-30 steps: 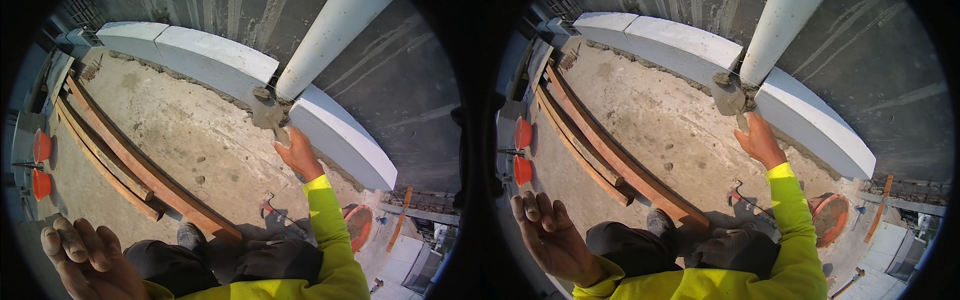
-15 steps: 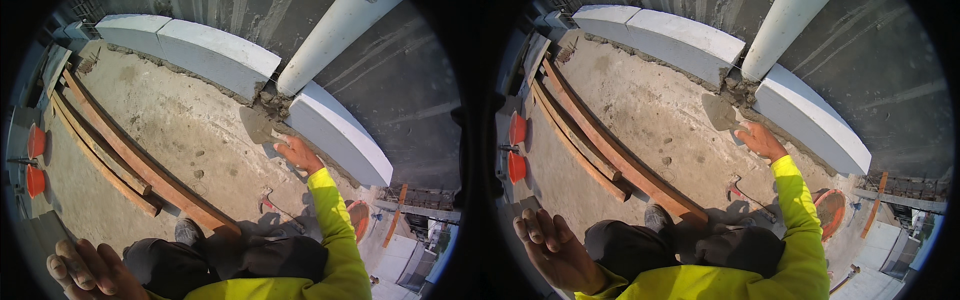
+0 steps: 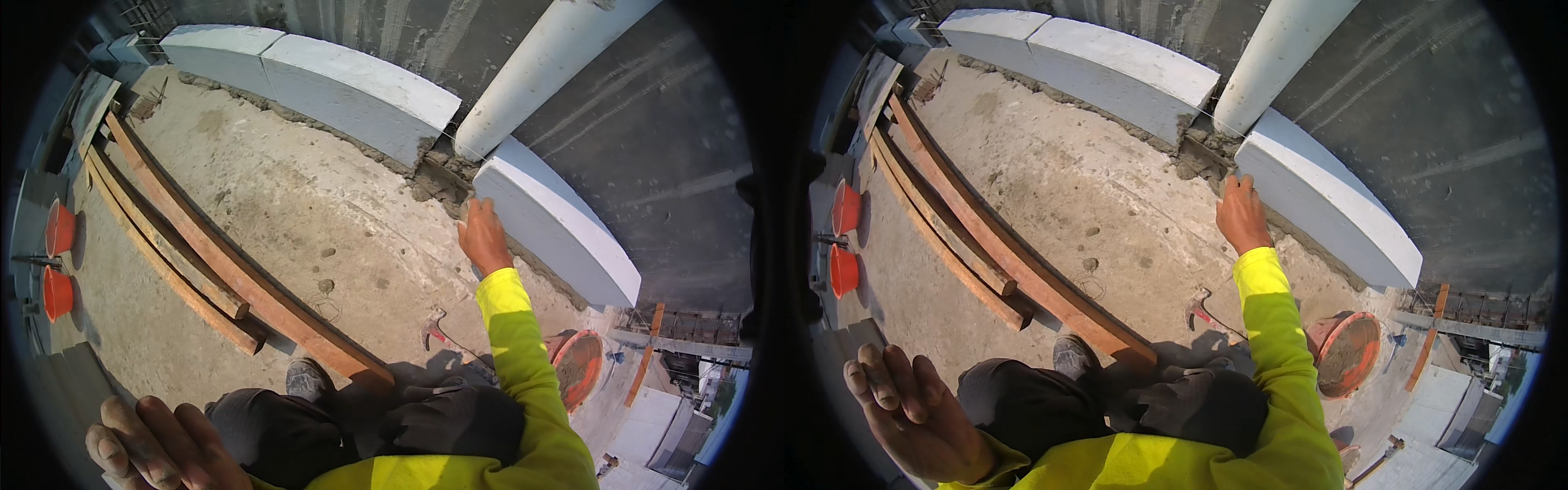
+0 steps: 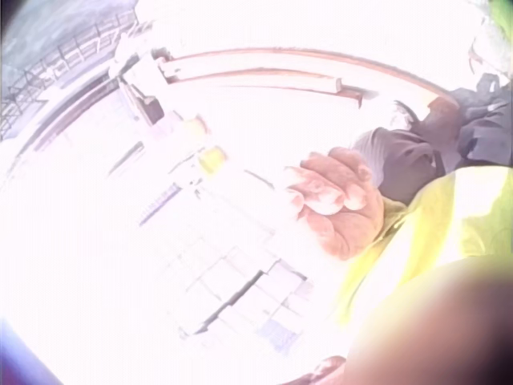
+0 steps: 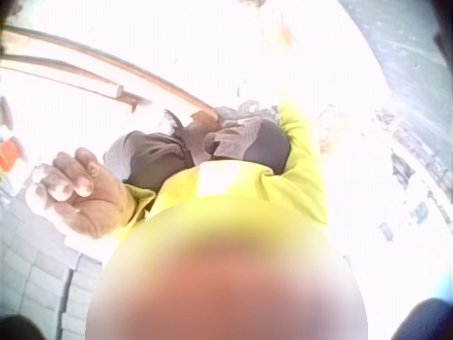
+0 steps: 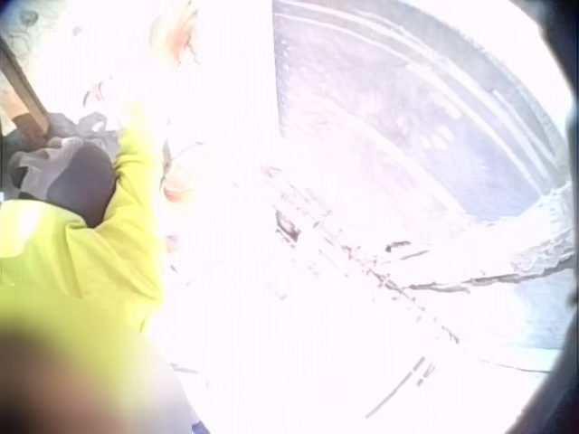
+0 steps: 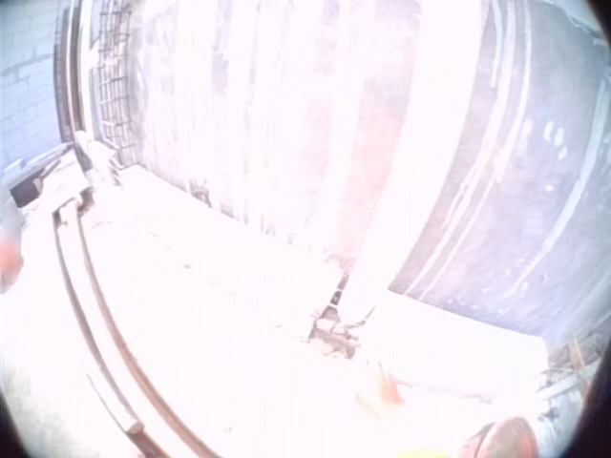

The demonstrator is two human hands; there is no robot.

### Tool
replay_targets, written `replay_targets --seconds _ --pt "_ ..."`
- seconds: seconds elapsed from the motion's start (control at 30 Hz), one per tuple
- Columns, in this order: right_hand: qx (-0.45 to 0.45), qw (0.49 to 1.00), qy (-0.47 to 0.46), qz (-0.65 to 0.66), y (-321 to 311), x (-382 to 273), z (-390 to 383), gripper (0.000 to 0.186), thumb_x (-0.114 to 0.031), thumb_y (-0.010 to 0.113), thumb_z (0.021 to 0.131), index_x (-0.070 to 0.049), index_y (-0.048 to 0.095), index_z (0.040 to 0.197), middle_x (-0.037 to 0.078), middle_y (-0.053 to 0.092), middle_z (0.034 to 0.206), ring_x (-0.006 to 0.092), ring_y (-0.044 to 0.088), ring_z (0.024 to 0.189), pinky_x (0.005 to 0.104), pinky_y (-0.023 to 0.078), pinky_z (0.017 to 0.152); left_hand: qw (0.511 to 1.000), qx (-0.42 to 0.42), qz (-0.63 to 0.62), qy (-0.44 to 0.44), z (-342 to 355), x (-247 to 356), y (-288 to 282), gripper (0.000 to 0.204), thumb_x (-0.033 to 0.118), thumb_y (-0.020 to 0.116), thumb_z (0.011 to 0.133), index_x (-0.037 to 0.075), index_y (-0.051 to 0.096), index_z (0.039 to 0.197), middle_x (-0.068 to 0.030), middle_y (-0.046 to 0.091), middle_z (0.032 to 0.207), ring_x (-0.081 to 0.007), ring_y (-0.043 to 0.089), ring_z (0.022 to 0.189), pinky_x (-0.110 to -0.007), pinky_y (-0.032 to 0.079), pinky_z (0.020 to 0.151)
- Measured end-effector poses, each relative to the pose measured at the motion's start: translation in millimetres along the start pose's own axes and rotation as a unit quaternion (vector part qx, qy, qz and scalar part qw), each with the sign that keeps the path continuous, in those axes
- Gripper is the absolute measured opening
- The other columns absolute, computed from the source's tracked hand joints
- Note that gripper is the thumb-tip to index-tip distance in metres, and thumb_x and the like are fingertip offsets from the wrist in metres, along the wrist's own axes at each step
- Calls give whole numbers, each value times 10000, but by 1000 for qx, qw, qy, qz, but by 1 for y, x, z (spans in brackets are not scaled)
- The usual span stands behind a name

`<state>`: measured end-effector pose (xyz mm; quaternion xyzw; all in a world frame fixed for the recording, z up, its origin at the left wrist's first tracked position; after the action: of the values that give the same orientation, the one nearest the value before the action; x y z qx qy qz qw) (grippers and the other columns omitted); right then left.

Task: The person scoops mortar from a bucket with a trowel, spreads it along a concrete base, and sets a white block in place. They tap the block with a hammer to level it, measure the gap with a tape measure, then fill the joint with more mortar and smooth it.

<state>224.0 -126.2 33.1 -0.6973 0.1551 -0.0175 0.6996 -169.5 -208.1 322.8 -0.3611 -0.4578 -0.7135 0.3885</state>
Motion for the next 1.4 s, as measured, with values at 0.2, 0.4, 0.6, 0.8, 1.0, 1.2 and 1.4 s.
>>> replay_targets --seconds 0.2,0.4,0.6,0.8,1.0,1.2,1.4 --pt "26 996 36 82 -19 7 4 475 -177 739 877 63 554 1242 297 593 1154 487 626 1033 516 524 871 1000 13 -24 -12 0 -2 2 326 169 550 1042 54 588 1345 -50 641 1124 -167 593 897 -350 500 803" --pt "4 982 88 165 -24 29 -2 397 -226 735 882 78 632 1116 319 671 1033 468 653 1008 499 508 852 1000 -4 -17 -7 0 -3 0 334 175 564 1037 69 588 1354 -49 654 1139 -168 597 911 -352 500 818" --pt "42 973 110 199 -22 46 -42 433 -255 738 883 90 636 1124 315 682 1039 469 657 996 487 511 873 998 54 15 19 1 -2 -2 251 159 578 1028 73 572 1264 -50 618 1071 -141 567 844 -304 485 763" --pt "11 989 66 129 3 48 -52 450 -234 728 888 107 623 1163 322 661 1046 491 633 1003 513 506 884 983 155 65 76 -10 -8 -6 143 151 566 1027 52 518 1119 -40 504 874 -84 488 661 -194 467 593" --pt "90 974 72 194 1 71 -76 366 -219 732 880 67 644 1090 290 650 1011 485 628 992 521 501 853 977 186 63 87 -13 -2 -11 132 133 545 1030 46 504 1121 -37 494 885 -77 482 668 -203 460 601" --pt "-10 998 49 35 44 78 -64 406 -219 716 887 44 617 1180 263 615 1160 451 618 1066 515 518 880 984 155 41 75 -12 -3 -5 85 90 519 1028 54 485 1098 -32 483 894 -81 482 679 -221 438 592" --pt "-34 997 66 -20 16 84 -48 437 -199 715 887 36 605 1239 243 605 1165 440 621 1061 502 523 866 981 168 56 73 -15 -1 -8 91 77 517 1024 55 486 1107 -33 479 888 -86 475 670 -220 437 601"
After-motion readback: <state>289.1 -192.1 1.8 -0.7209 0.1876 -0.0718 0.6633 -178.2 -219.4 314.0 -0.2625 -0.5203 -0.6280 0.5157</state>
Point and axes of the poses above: each hand's wrist, its own z-axis towards the middle knuckle, its own y-axis out of the palm, x = y × z, the point moved 6 cm from there along z, towards the middle knuckle
